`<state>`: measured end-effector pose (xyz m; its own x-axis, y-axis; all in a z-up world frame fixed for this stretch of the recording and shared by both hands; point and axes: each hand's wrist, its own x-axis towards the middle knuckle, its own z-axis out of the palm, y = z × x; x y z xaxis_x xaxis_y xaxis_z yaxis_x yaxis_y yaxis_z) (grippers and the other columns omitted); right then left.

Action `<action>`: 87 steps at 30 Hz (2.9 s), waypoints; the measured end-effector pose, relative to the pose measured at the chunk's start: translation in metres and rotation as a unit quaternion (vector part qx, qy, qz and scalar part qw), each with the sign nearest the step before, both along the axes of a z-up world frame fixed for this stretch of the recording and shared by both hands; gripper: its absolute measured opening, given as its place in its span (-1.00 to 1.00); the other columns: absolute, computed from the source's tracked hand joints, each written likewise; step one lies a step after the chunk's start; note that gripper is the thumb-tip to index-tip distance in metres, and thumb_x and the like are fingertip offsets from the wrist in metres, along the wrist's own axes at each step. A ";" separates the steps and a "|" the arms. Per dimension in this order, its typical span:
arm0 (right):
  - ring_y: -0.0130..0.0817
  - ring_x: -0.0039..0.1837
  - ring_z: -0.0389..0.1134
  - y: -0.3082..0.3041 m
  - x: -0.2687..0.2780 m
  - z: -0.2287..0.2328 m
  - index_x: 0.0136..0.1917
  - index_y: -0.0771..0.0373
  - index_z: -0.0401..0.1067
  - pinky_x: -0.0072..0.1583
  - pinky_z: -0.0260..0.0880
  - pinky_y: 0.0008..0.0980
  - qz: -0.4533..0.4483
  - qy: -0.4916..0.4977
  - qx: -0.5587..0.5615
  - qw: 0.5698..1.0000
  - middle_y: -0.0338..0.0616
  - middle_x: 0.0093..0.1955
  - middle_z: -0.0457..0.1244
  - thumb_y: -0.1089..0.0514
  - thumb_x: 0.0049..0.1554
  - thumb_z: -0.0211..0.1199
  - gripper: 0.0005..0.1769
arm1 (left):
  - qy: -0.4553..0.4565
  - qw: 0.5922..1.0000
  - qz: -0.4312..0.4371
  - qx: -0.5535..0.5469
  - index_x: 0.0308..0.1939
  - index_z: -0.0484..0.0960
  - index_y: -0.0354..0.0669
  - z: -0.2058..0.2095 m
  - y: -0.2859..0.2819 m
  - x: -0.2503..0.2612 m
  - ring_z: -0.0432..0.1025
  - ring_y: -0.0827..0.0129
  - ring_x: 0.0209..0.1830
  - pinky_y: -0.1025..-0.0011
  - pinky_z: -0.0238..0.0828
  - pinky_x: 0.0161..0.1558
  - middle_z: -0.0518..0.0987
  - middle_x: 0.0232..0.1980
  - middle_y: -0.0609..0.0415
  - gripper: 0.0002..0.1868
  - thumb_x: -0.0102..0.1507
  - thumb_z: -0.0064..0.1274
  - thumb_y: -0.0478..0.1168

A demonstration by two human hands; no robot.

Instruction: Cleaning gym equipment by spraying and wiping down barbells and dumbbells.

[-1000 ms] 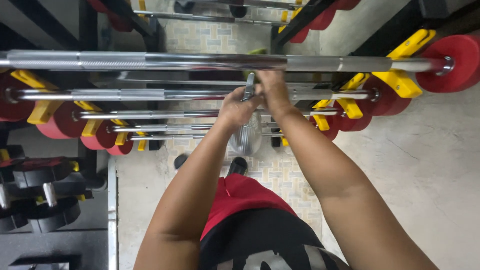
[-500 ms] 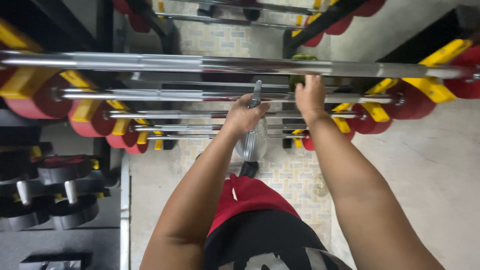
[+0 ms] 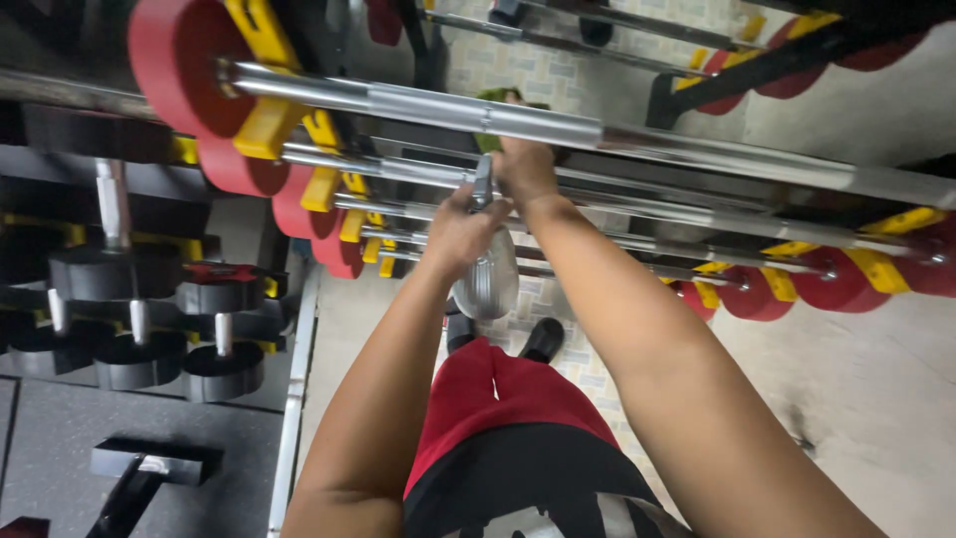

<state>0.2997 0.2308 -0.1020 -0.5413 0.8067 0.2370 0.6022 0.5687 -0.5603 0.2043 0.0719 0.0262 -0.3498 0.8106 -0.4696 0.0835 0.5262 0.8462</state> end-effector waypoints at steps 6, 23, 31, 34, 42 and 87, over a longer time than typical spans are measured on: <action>0.18 0.53 0.09 -0.025 -0.022 0.053 0.49 0.26 0.23 0.50 0.07 -0.03 0.030 -0.058 0.008 0.998 0.18 0.56 0.07 0.24 0.03 0.32 -0.24 | -0.093 0.995 0.029 0.022 0.01 0.70 -0.16 -0.016 -0.001 -0.039 0.59 0.37 -0.20 0.36 0.51 -0.09 0.71 -0.21 0.01 -0.58 0.15 0.22 -0.03; 0.20 0.35 0.25 -0.006 0.123 0.016 0.27 0.26 0.44 0.39 0.23 0.12 -0.122 -0.138 0.097 0.978 0.15 0.27 0.29 0.25 0.05 0.34 -0.52 | -0.069 0.996 -0.046 0.022 0.02 0.70 -0.08 -0.021 0.010 -0.041 0.57 0.32 -0.14 0.34 0.47 -0.01 0.72 -0.16 0.07 -0.57 0.17 0.23 0.04; 0.17 0.36 0.27 -0.048 -0.113 0.054 0.40 0.07 0.39 0.36 0.28 0.06 0.055 -0.074 0.008 0.996 0.08 0.34 0.27 0.14 0.12 0.37 -0.43 | -0.057 0.996 0.068 0.006 0.09 0.67 -0.30 -0.014 -0.044 -0.107 0.62 0.24 -0.16 0.35 0.52 -0.04 0.75 -0.15 -0.09 -0.37 0.07 0.21 0.07; 0.21 0.35 0.26 -0.039 -0.157 0.025 0.43 0.09 0.34 0.30 0.29 0.05 0.090 -0.059 0.046 0.993 0.12 0.34 0.27 0.14 0.11 0.34 -0.39 | -0.012 0.995 0.096 0.004 0.23 0.48 -0.37 -0.016 -0.066 -0.124 0.64 0.21 -0.08 0.36 0.50 0.02 0.72 -0.05 -0.14 -0.19 0.05 0.22 0.13; 0.10 0.25 0.35 -0.026 -0.100 0.041 0.35 0.00 0.41 0.21 0.34 0.00 0.115 -0.115 0.068 0.984 0.02 0.27 0.33 0.08 0.05 0.48 -0.39 | 0.047 0.994 0.101 -0.010 0.23 0.57 -0.28 -0.039 -0.079 -0.105 0.56 0.17 0.09 0.32 0.41 0.15 0.66 0.07 -0.17 -0.20 0.08 0.23 0.20; 0.19 0.48 0.11 -0.153 -0.155 0.064 0.46 0.25 0.23 0.43 0.09 0.04 0.110 -0.095 0.074 0.987 0.26 0.47 0.10 -0.04 -0.07 0.51 -0.09 | -0.017 0.996 0.080 0.026 0.14 0.62 -0.30 -0.010 -0.137 -0.166 0.57 0.34 -0.17 0.34 0.48 -0.08 0.70 -0.14 0.00 -0.37 0.13 0.23 0.07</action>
